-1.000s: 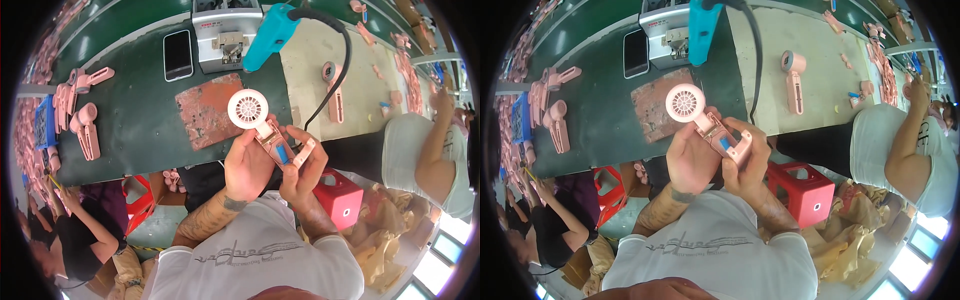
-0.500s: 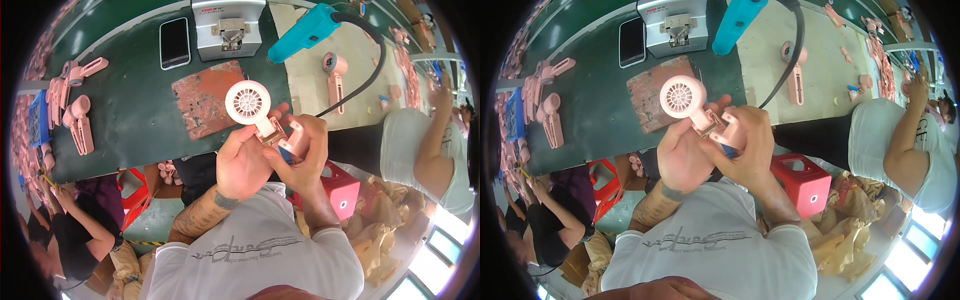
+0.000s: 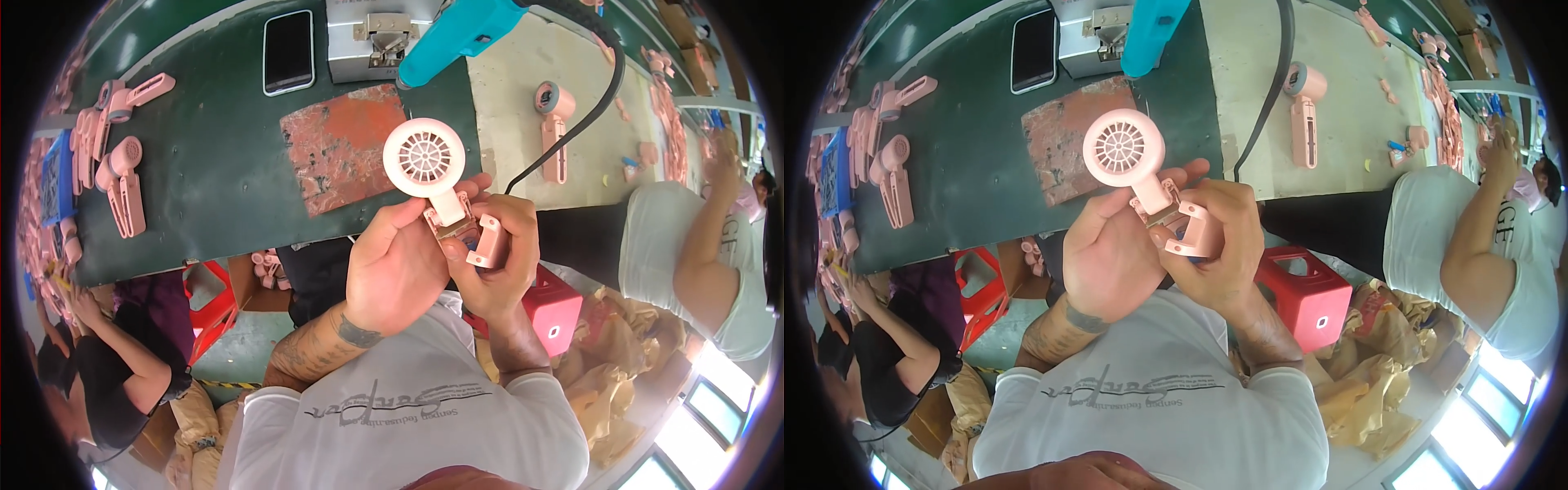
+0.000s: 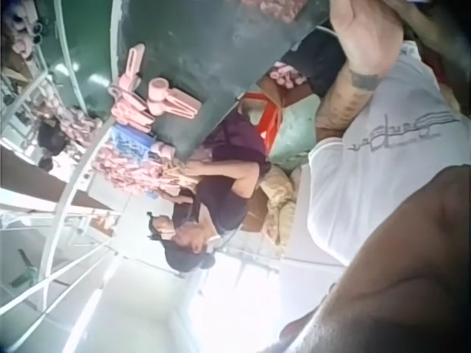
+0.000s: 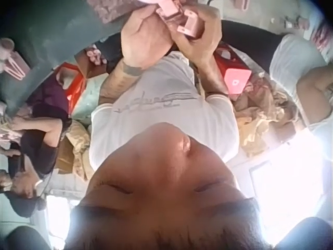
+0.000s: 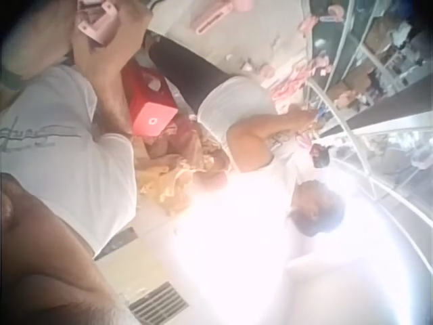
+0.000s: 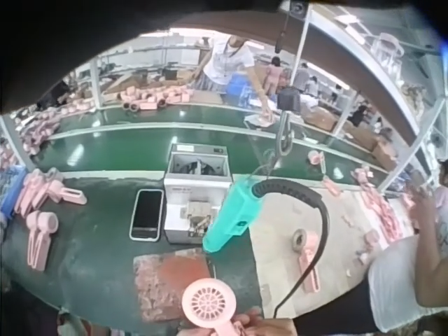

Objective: The person assembles portable hand-held fans by joining plastic casings and fan blades with screws using an electric screwdriver.

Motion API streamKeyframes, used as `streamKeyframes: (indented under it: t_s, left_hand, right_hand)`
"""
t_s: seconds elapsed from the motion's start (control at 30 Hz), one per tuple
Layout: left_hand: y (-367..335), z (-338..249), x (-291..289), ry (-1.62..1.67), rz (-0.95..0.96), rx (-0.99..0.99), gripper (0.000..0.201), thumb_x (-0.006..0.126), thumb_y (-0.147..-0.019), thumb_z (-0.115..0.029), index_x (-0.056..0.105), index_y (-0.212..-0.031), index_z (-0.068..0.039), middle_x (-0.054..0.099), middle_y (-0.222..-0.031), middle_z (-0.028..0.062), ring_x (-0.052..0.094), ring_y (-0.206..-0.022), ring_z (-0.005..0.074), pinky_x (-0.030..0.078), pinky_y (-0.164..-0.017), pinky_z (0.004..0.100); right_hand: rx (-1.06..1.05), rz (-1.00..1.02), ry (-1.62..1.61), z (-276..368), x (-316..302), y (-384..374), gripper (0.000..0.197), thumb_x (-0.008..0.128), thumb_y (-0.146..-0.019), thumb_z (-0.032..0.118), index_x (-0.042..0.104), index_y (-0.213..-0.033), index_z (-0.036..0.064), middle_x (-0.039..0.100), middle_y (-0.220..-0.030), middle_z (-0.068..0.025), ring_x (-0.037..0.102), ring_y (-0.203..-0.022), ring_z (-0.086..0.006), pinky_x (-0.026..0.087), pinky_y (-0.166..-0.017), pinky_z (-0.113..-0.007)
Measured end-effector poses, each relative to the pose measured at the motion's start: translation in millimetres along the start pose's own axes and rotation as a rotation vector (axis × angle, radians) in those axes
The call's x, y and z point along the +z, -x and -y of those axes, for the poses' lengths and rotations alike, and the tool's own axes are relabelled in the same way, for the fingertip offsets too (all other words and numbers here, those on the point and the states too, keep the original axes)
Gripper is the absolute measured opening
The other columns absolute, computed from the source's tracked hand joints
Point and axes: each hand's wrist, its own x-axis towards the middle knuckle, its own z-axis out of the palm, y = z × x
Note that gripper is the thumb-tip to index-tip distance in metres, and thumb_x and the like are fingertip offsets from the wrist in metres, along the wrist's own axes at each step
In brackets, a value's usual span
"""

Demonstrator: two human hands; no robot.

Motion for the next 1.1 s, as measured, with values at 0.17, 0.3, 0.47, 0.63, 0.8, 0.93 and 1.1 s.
streamKeyframes:
  t_s: [0.17,0.3,0.47,0.63,0.8,0.93,1.1]
  left_hand:
    - [2,-2,-1,0.002,0.046,-0.007,0.052,0.04,-0.103,-0.031,0.044,-0.145,-0.001,0.045,-0.152,0.0148,0.048,-0.134,0.0254,0.036,-0.115,0.0433]
    - [5,-2,-4,-0.017,0.016,0.036,0.051,0.037,-0.104,-0.031,0.052,-0.139,0.003,0.041,-0.155,0.0203,0.049,-0.135,0.0289,0.041,-0.113,0.0465]
    - [3,-2,-11,-0.018,0.064,0.038,0.051,0.037,-0.103,-0.03,0.052,-0.139,0.003,0.04,-0.155,0.0204,0.049,-0.136,0.0287,0.04,-0.113,0.0462]
    - [6,8,-17,-0.319,-0.056,0.072,0.061,0.047,-0.099,-0.019,0.029,-0.154,0.003,0.035,-0.16,0.0201,0.043,-0.142,0.0303,0.041,-0.111,0.043]
    - [-4,17,1,-0.456,0.131,-0.084,0.071,0.063,-0.094,-0.018,0.029,-0.155,-0.001,0.036,-0.158,0.0195,0.039,-0.145,0.0311,0.037,-0.115,0.043]
    - [-18,35,-8,-0.908,0.28,0.105,0.058,0.058,-0.098,-0.007,0.035,-0.149,0.003,0.033,-0.155,0.0153,0.036,-0.143,0.0259,0.026,-0.12,0.0408]
    - [-26,19,-11,-1.052,0.332,0.29,0.034,0.054,-0.096,0.003,0.056,-0.13,0.002,0.049,-0.142,0.0176,0.047,-0.135,0.0254,0.035,-0.116,0.0412]
  right_hand:
    - [-0.011,0.02,0.011,1,-1,2,0.05,0.083,-0.084,0.024,0.054,-0.117,-0.0004,0.058,-0.109,-0.0139,0.058,-0.096,-0.0222,0.048,-0.083,-0.034]
    - [-0.012,0.057,0.033,6,0,0,0.05,0.082,-0.084,0.024,0.054,-0.117,-0.0003,0.058,-0.109,-0.0144,0.058,-0.096,-0.0225,0.048,-0.083,-0.035]
    - [-0.036,0.047,0.066,5,1,2,0.055,0.084,-0.082,0.027,0.053,-0.117,0.0001,0.057,-0.108,-0.014,0.057,-0.097,-0.0236,0.048,-0.084,-0.036]
    - [0.004,0.031,0.028,0,1,0,0.071,0.095,-0.069,0.028,0.046,-0.114,0.0034,0.056,-0.105,-0.0116,0.057,-0.093,-0.0227,0.046,-0.079,-0.036]
    - [-0.021,-0.114,-0.099,-15,-13,30,0.068,0.094,-0.072,0.026,0.045,-0.112,-0.0008,0.057,-0.098,-0.0091,0.055,-0.075,-0.0106,0.046,-0.067,-0.027]
    - [0.01,-0.348,0.327,-19,-51,22,0.024,0.054,-0.102,0.014,0.044,-0.117,-0.0029,0.056,-0.099,-0.0091,0.055,-0.08,-0.0121,0.047,-0.07,-0.027]
    - [0.458,-0.622,0.086,-98,-127,-11,0.04,0.069,-0.09,0.021,0.051,-0.118,-0.0018,0.056,-0.103,-0.0087,0.055,-0.092,-0.0162,0.046,-0.083,-0.031]
